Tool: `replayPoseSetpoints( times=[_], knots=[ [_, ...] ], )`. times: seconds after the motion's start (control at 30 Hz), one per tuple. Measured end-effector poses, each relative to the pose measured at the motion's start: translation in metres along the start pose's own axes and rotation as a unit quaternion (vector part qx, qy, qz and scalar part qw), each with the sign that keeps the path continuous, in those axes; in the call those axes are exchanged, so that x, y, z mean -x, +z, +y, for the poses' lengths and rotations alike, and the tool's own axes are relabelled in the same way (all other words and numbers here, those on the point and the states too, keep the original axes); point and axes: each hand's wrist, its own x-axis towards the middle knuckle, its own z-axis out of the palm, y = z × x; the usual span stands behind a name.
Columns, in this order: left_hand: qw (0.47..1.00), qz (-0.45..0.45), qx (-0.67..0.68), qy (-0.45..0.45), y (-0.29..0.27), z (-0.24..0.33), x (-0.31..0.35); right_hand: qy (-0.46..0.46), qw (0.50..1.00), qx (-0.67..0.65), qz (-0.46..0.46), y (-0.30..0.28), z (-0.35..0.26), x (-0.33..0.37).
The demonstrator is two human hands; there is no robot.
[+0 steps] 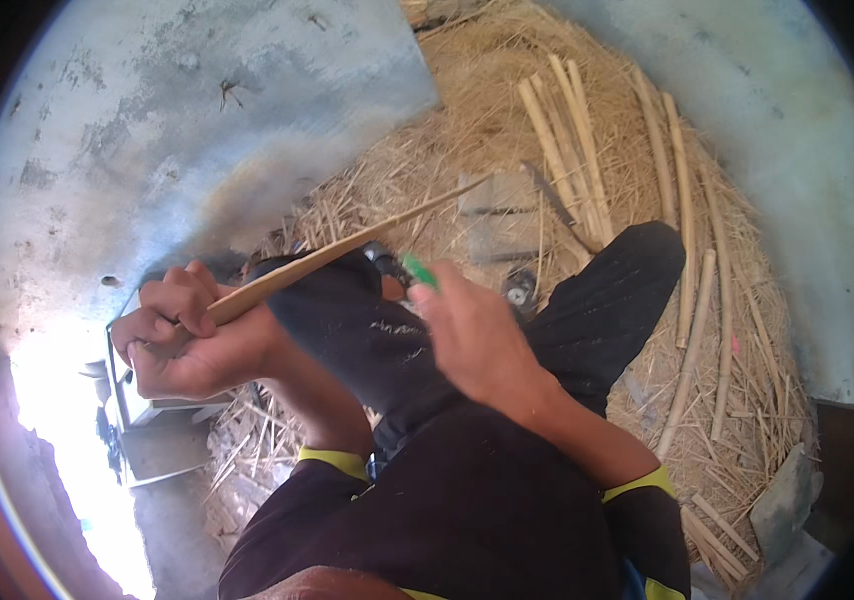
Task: The person sits cross-legged on a straw-covered floor and uses a green-handled knife to shave thin strips from a long wooden stick. They repeatedly rotate the stick and scrape along its length, producing wood shavings that fall onto the floor.
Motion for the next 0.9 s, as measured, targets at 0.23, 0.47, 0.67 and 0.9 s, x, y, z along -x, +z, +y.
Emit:
replayPoseSetpoints(
  times=[0.23, 0.47, 0.67, 0.9],
  knots=[
    [0.991, 0.061, -0.120, 0.016, 0.016, 0.001, 0.017, -0.041, 0.986, -0.065, -0.146, 0.000, -0.050, -0.001],
    [0.963, 0.098, -0.246, 0.045, 0.015, 0.000, 0.013, -0.016, 0.988, 0.112, -0.103, 0.001, -0.016, -0.009],
    [0.967, 0.092, -0.237, 0.031, 0.014, 0.002, 0.011, 0.014, 0.988, 0.151, -0.029, 0.017, 0.029, -0.023],
    [0.950, 0.164, -0.265, 0.029, 0.018, -0.005, 0.009, 0.026, 0.989, 0.117, -0.082, 0.018, 0.023, -0.025]
  ],
)
